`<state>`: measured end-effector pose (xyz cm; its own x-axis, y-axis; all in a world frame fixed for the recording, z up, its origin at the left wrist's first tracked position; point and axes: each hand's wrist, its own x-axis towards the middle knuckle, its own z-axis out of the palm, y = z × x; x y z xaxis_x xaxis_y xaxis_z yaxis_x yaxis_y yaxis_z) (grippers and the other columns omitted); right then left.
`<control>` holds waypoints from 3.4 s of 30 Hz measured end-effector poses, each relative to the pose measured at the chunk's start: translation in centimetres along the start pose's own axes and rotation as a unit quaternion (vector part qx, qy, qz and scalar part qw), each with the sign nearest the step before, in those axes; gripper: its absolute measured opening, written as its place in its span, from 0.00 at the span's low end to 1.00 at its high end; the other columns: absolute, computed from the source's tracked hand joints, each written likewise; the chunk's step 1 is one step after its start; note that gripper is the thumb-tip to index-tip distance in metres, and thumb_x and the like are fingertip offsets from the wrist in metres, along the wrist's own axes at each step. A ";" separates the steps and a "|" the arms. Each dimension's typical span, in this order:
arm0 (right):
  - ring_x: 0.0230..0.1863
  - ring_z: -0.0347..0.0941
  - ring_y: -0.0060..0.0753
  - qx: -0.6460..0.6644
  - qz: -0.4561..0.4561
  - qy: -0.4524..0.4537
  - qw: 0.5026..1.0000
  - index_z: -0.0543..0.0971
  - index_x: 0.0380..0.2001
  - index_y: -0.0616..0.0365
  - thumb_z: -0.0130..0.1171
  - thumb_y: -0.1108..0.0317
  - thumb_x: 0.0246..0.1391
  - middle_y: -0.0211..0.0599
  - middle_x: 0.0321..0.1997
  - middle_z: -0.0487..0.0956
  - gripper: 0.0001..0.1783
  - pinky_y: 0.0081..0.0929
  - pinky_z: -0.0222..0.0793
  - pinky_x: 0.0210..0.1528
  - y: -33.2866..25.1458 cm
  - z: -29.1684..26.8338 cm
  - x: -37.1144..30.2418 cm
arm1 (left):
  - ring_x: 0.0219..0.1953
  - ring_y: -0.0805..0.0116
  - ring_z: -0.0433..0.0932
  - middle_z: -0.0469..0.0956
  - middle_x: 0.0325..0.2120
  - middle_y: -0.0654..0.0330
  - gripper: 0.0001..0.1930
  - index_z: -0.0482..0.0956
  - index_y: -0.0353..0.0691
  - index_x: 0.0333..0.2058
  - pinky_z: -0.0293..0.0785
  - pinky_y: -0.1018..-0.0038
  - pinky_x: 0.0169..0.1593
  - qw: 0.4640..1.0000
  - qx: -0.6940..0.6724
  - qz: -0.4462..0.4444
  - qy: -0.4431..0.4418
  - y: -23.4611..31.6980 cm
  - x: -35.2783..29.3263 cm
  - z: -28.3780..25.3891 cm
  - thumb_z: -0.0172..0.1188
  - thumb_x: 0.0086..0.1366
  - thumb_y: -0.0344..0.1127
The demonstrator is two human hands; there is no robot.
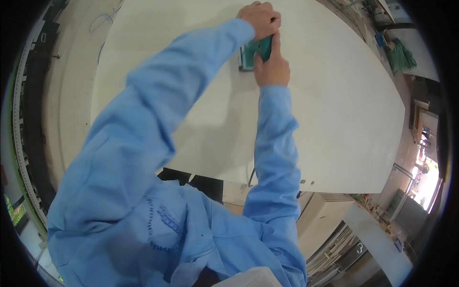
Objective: The person uses a green sanding block to sand the surface of a large white board. They move the block back and forth across the board's surface, covering different areas systematically.
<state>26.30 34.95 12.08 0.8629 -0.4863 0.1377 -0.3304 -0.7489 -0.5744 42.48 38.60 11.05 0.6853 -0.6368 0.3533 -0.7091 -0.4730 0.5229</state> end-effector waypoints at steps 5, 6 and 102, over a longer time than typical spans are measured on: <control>0.34 0.78 0.69 -0.027 0.065 -0.042 0.997 0.45 0.76 0.42 0.59 0.60 0.58 0.59 0.36 0.83 0.49 0.57 0.74 0.38 2.9 -2.7 -8.7 | 0.45 0.52 0.75 0.77 0.38 0.57 0.11 0.84 0.48 0.32 0.75 0.57 0.47 0.998 0.000 0.055 -0.026 6.8 -6.6 1.3 0.55 0.63 0.44; 0.34 0.78 0.70 -0.041 0.060 -0.035 0.997 0.44 0.76 0.44 0.59 0.60 0.58 0.59 0.35 0.83 0.49 0.57 0.74 0.37 2.7 -3.3 -12.6 | 0.44 0.52 0.75 0.77 0.38 0.56 0.11 0.84 0.47 0.31 0.75 0.57 0.46 0.998 -0.020 0.048 -0.037 8.5 -10.0 0.8 0.56 0.62 0.43; 0.40 0.81 0.61 -0.025 0.039 -0.133 0.990 0.36 0.77 0.39 0.59 0.68 0.49 0.57 0.39 0.83 0.58 0.52 0.76 0.45 -3.4 4.0 22.0 | 0.54 0.54 0.75 0.76 0.51 0.57 0.16 0.87 0.61 0.41 0.72 0.61 0.58 0.996 -0.002 -0.094 0.002 -12.1 17.5 -0.4 0.53 0.65 0.53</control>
<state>47.94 28.59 13.88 0.9021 -0.4127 -0.1261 -0.4125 -0.7389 -0.5327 63.12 33.40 11.27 0.8064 -0.5351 0.2517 -0.5675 -0.5806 0.5838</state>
